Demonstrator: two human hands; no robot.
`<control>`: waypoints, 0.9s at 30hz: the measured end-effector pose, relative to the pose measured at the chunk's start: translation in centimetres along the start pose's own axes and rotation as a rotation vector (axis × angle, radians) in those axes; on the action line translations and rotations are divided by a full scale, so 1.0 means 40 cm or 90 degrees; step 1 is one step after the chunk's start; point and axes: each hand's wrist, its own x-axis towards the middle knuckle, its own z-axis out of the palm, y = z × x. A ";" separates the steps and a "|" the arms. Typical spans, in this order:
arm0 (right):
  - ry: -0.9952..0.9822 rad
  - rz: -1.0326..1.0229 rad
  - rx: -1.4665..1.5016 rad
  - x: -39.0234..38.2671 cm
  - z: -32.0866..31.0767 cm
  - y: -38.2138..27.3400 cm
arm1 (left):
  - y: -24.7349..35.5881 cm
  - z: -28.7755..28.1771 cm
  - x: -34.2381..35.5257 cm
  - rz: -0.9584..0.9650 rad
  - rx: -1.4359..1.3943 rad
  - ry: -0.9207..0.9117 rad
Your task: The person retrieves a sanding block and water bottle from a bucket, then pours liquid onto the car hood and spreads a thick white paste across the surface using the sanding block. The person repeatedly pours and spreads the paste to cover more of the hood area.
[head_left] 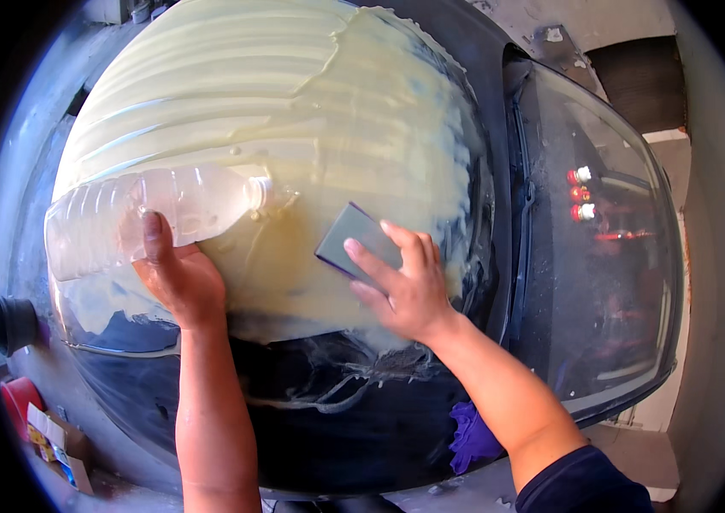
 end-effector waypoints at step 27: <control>0.104 0.111 -0.025 0.364 0.112 0.168 | -0.009 0.016 -0.012 -0.022 0.000 -0.052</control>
